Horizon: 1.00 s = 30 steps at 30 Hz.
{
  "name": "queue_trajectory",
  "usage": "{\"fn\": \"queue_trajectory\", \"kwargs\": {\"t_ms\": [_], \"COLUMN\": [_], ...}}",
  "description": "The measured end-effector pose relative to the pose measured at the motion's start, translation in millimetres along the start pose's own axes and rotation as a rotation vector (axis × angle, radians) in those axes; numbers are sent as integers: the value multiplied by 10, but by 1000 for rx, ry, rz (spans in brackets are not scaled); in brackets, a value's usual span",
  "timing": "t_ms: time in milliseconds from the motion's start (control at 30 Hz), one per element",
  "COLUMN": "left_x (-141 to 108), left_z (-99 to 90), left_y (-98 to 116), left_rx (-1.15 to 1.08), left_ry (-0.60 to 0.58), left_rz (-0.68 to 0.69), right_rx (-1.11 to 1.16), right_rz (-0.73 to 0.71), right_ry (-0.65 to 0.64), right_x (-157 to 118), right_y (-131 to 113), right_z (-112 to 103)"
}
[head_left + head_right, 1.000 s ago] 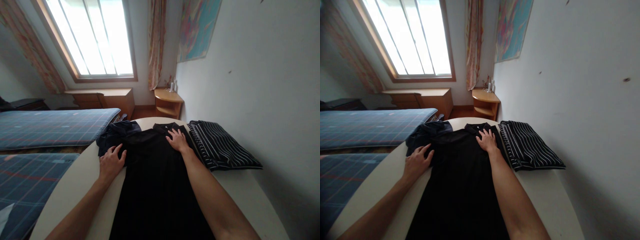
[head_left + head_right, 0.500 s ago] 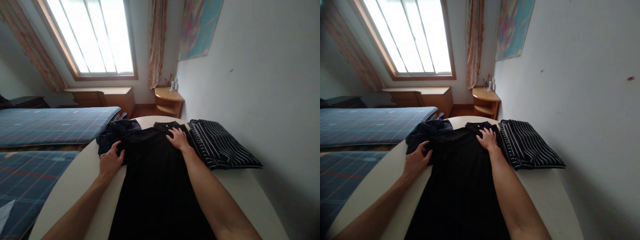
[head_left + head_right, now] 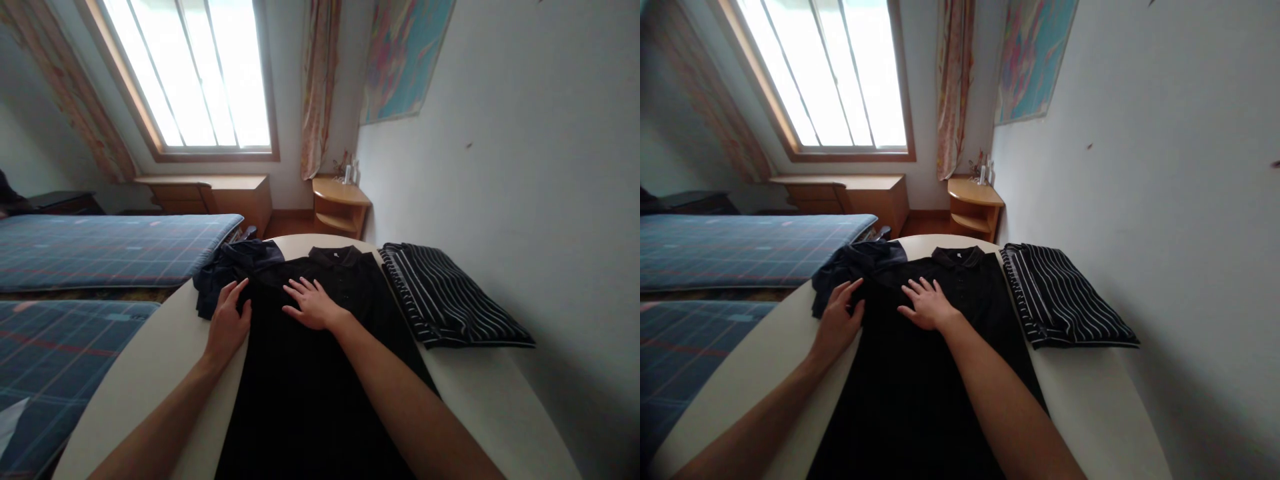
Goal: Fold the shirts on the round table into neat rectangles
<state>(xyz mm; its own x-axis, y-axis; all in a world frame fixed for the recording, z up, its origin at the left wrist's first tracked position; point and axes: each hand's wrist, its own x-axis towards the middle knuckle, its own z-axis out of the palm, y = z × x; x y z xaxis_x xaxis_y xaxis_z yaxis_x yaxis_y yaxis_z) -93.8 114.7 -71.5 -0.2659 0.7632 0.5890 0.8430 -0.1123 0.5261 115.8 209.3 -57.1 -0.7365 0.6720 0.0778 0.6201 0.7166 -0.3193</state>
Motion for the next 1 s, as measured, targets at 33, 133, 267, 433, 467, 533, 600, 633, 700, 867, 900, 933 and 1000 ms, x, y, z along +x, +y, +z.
{"fn": "queue_trajectory", "kwargs": {"t_ms": [33, 133, 267, 433, 467, 533, 600, 633, 700, 867, 900, 933, 1000], "left_x": [-12, -58, -134, -186, -188, -187, -182, -179, -170, -153, -151, -150, -148], "left_z": [-10, -40, -53, -44, -45, -52, -67, -75, -89, -109, -112, -115, -120], "left_y": [36, 151, 264, 306, 305, 291, 264, 246, 213, 200, 208, 216, 227], "left_rx": [1, 34, 54, 14, 16, 24, 34, 38, 37, 45, 49, 51, 52], "left_ry": [10, 7, -204, -473, -475, -437, -397, -388, -395, -437, -444, -453, -473], "left_rz": [42, 235, 501, 645, 636, 580, 490, 440, 348, 198, 198, 204, 218], "right_rx": [18, 115, 462, 738, 745, 714, 656, 631, 591, 365, 318, 280, 226], "right_rz": [0, 11, 84, 257, 260, 242, 222, 219, 229, 266, 279, 294, 310], "right_ry": [-9, 32, 251, 414, 405, 408, 439, 459, 507, 537, 517, 496, 452], "right_x": [3, 24, 65, 76, 78, 85, 92, 93, 84, 15, 3, -7, -16], "right_y": [2, 55, 135, 232, 242, 249, 247, 246, 251, 276, 275, 271, 258], "right_z": [46, 85, 2, -26, -15, 7, 11, 3, -24, -72, -70, -67, -59]}}
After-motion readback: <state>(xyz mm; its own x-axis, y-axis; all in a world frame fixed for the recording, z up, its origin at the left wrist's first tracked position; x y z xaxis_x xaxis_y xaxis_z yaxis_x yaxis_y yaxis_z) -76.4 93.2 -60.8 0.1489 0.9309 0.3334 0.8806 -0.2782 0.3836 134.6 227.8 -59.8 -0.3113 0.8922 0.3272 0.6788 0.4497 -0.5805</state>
